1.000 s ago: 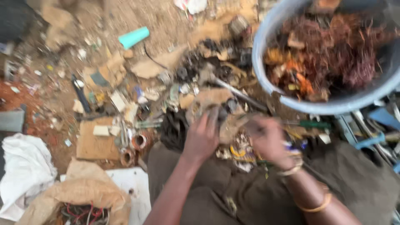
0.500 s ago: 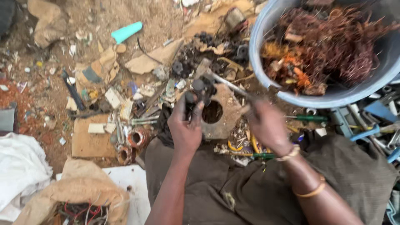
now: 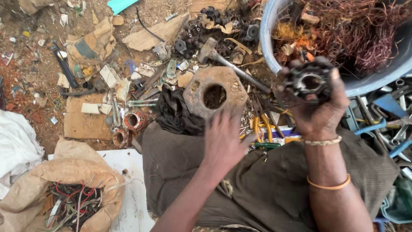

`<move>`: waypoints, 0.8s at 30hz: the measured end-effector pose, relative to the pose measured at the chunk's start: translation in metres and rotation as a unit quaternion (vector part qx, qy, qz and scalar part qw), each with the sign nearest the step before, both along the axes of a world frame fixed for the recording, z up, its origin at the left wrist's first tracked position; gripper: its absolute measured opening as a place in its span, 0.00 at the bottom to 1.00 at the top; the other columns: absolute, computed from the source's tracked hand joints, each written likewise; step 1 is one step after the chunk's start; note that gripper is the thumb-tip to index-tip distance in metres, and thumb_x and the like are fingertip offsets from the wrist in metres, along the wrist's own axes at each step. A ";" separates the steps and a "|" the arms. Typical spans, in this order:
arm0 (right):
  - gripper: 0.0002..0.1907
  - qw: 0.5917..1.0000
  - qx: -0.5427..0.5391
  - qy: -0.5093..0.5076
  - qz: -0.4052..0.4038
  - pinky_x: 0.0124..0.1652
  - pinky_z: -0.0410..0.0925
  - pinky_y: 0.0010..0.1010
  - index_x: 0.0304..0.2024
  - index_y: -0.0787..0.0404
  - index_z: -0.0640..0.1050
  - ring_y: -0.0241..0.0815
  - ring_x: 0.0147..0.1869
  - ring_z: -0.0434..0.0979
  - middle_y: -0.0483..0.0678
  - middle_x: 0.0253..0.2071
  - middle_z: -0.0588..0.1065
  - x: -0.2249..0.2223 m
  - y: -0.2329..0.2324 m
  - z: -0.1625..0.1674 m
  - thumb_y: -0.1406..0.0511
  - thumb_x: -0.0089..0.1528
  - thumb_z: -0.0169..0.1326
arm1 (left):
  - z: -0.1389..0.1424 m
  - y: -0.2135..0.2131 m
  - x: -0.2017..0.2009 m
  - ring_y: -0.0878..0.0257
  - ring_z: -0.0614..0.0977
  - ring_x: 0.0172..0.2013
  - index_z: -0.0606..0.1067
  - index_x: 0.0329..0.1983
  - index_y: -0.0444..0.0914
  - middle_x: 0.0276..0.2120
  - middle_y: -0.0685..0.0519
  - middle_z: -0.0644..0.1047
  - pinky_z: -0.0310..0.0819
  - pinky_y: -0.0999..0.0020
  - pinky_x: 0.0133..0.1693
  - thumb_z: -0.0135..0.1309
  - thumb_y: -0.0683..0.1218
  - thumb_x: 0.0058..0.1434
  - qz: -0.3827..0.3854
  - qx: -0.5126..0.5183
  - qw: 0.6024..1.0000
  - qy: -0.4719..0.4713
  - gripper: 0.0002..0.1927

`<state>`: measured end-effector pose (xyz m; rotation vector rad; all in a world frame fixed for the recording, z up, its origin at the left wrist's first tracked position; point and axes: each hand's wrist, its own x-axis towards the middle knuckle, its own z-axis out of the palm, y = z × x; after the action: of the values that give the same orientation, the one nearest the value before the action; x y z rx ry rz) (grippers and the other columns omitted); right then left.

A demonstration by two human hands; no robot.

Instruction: The person sits on the ground and uses a hammer and pliers to dismantle a small motor component. They repeatedly strike the component against a metal block to loosen parts and pull out copper wire, placing the extracted wire into a nearby bucket.

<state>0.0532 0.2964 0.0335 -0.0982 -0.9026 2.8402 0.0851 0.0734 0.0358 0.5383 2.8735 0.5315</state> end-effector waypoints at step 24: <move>0.26 0.998 0.032 0.048 -0.018 0.61 0.68 0.61 0.62 0.58 0.72 0.63 0.68 0.71 0.60 0.61 0.72 -0.009 0.014 -0.018 0.52 0.67 0.60 | 0.147 -0.145 -0.201 0.43 0.75 0.54 0.78 0.56 0.34 0.46 0.40 0.78 0.61 0.36 0.54 0.64 0.47 0.43 -0.085 -0.373 0.803 0.458 0.33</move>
<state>0.0442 0.3108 0.0159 0.0292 -0.9611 2.7535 -0.1163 -0.0720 0.1830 1.0783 3.3659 -1.1939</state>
